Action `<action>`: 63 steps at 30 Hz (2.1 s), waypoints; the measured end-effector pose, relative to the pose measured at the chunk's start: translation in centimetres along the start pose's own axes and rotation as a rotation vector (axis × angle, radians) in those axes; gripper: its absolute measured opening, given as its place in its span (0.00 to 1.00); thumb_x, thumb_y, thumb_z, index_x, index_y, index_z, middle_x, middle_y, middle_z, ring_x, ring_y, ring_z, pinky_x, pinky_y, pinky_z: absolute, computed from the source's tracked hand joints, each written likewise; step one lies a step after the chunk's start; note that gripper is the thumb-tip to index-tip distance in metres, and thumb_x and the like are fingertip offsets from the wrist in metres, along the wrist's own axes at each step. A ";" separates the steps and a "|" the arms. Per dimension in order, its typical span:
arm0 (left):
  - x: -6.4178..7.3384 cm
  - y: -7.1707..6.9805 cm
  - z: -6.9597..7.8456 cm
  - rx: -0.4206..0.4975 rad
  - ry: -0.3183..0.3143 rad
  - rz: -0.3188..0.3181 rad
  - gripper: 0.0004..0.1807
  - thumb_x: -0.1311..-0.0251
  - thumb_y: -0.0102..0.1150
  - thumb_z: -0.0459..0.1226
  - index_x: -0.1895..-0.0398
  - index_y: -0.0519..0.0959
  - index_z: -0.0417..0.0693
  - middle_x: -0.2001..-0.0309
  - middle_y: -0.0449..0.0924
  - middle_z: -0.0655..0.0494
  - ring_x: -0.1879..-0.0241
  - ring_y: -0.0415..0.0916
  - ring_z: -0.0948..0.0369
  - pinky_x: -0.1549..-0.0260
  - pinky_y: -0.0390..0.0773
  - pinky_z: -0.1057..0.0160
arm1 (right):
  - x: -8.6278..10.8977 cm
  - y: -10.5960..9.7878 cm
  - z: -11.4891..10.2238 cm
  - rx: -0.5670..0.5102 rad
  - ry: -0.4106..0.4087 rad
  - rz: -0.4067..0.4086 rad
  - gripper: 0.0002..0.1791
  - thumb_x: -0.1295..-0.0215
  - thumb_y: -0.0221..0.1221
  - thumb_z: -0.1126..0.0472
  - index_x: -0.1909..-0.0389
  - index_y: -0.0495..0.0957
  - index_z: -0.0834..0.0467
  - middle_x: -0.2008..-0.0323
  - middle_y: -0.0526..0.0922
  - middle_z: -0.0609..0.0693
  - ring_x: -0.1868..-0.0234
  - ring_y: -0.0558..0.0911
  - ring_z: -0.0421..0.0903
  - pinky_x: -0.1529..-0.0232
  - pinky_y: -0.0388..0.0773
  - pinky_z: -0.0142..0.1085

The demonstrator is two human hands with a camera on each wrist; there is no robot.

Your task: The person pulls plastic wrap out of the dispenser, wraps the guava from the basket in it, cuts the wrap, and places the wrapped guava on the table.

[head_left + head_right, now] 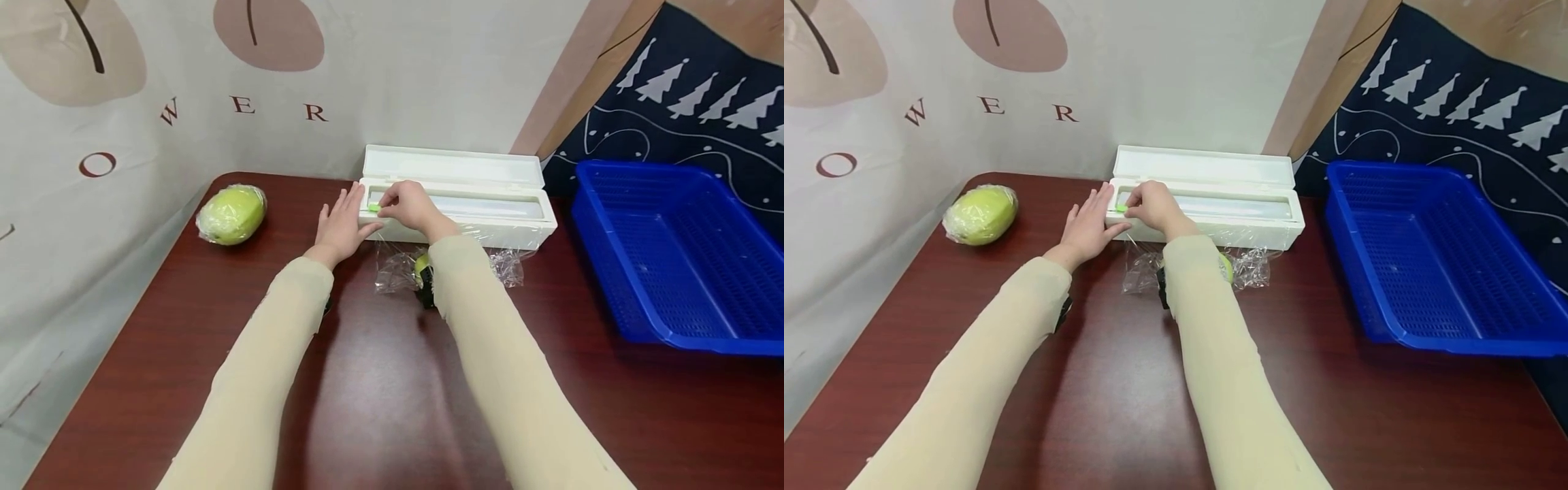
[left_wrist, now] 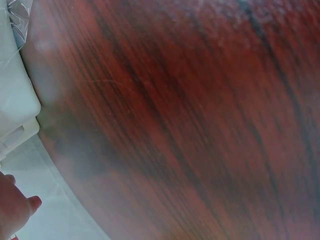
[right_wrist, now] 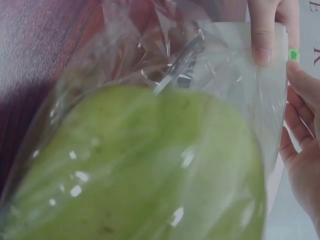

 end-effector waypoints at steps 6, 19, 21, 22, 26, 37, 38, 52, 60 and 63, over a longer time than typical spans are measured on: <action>0.0 0.0 0.2 -0.025 0.004 0.010 0.47 0.38 0.47 0.59 0.25 0.38 0.52 0.24 0.36 0.55 0.25 0.37 0.54 0.31 0.37 0.40 | 0.3 0.0 0.3 -0.023 0.015 0.002 0.10 0.41 0.61 0.64 0.61 0.82 0.65 0.59 0.83 0.59 0.59 0.79 0.49 0.53 0.75 0.35; -0.2 -0.1 0.3 -0.040 0.016 0.012 0.47 0.38 0.45 0.60 0.25 0.38 0.50 0.24 0.36 0.53 0.25 0.36 0.54 0.31 0.33 0.41 | 0.8 -0.6 0.8 -0.026 0.018 0.003 0.09 0.40 0.60 0.64 0.61 0.82 0.65 0.60 0.84 0.59 0.59 0.79 0.49 0.53 0.75 0.36; -0.2 -0.1 0.2 -0.037 0.011 0.005 0.46 0.37 0.45 0.59 0.25 0.38 0.50 0.24 0.35 0.54 0.25 0.35 0.54 0.31 0.33 0.41 | 0.8 -0.8 0.9 -0.019 0.022 0.000 0.09 0.40 0.60 0.64 0.61 0.82 0.65 0.61 0.84 0.59 0.60 0.79 0.49 0.55 0.75 0.36; -0.2 -0.2 0.1 -0.038 0.009 0.003 0.47 0.37 0.46 0.59 0.25 0.38 0.50 0.24 0.35 0.54 0.25 0.35 0.54 0.31 0.33 0.41 | 0.9 -0.9 1.0 -0.019 0.025 -0.001 0.09 0.39 0.60 0.64 0.61 0.82 0.65 0.61 0.84 0.59 0.60 0.79 0.48 0.55 0.75 0.36; -0.1 -0.4 0.0 -0.026 0.005 -0.003 0.47 0.37 0.46 0.59 0.25 0.37 0.50 0.24 0.35 0.53 0.25 0.35 0.54 0.31 0.33 0.41 | 1.1 -1.1 1.3 -0.019 0.039 -0.005 0.10 0.39 0.60 0.63 0.61 0.81 0.65 0.60 0.83 0.59 0.60 0.77 0.48 0.55 0.75 0.37; -0.1 -0.3 -0.4 -0.006 0.010 0.004 0.47 0.38 0.46 0.59 0.25 0.37 0.50 0.24 0.35 0.53 0.25 0.34 0.53 0.31 0.35 0.40 | 1.5 -1.2 2.3 -0.050 0.076 -0.003 0.10 0.39 0.60 0.63 0.59 0.80 0.65 0.58 0.81 0.59 0.58 0.76 0.49 0.53 0.74 0.38; -0.1 -0.3 -0.4 -0.007 0.010 0.006 0.47 0.38 0.46 0.59 0.25 0.37 0.50 0.24 0.35 0.53 0.25 0.34 0.53 0.31 0.35 0.40 | 1.5 -1.2 2.4 -0.052 0.074 -0.003 0.10 0.39 0.60 0.63 0.59 0.80 0.65 0.58 0.81 0.59 0.58 0.76 0.49 0.53 0.74 0.38; -0.2 -0.2 0.3 -0.013 0.009 -0.001 0.46 0.38 0.47 0.59 0.25 0.38 0.51 0.24 0.34 0.56 0.25 0.33 0.53 0.31 0.33 0.41 | 2.2 -2.0 3.1 -0.079 0.055 0.032 0.11 0.40 0.61 0.65 0.60 0.80 0.67 0.59 0.81 0.61 0.60 0.76 0.50 0.54 0.75 0.38; -0.2 -0.2 0.1 -0.011 0.009 0.008 0.46 0.38 0.47 0.59 0.25 0.38 0.51 0.24 0.35 0.55 0.25 0.34 0.53 0.31 0.35 0.40 | 2.6 -2.5 4.2 -0.084 0.072 0.049 0.10 0.41 0.62 0.65 0.61 0.81 0.67 0.59 0.82 0.60 0.62 0.76 0.48 0.56 0.75 0.36; -0.1 -0.1 -0.1 -0.006 0.009 0.007 0.46 0.38 0.46 0.59 0.25 0.38 0.51 0.24 0.35 0.55 0.25 0.34 0.52 0.31 0.36 0.40 | 2.7 -2.5 4.3 -0.095 0.076 0.053 0.11 0.42 0.62 0.64 0.61 0.81 0.67 0.59 0.82 0.60 0.63 0.76 0.47 0.57 0.75 0.36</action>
Point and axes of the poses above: each hand's wrist, its own x-axis away from the middle knuckle, its own y-axis out of the palm, z = x × y, the point moved 9 cm from there along -x, towards the middle knuckle
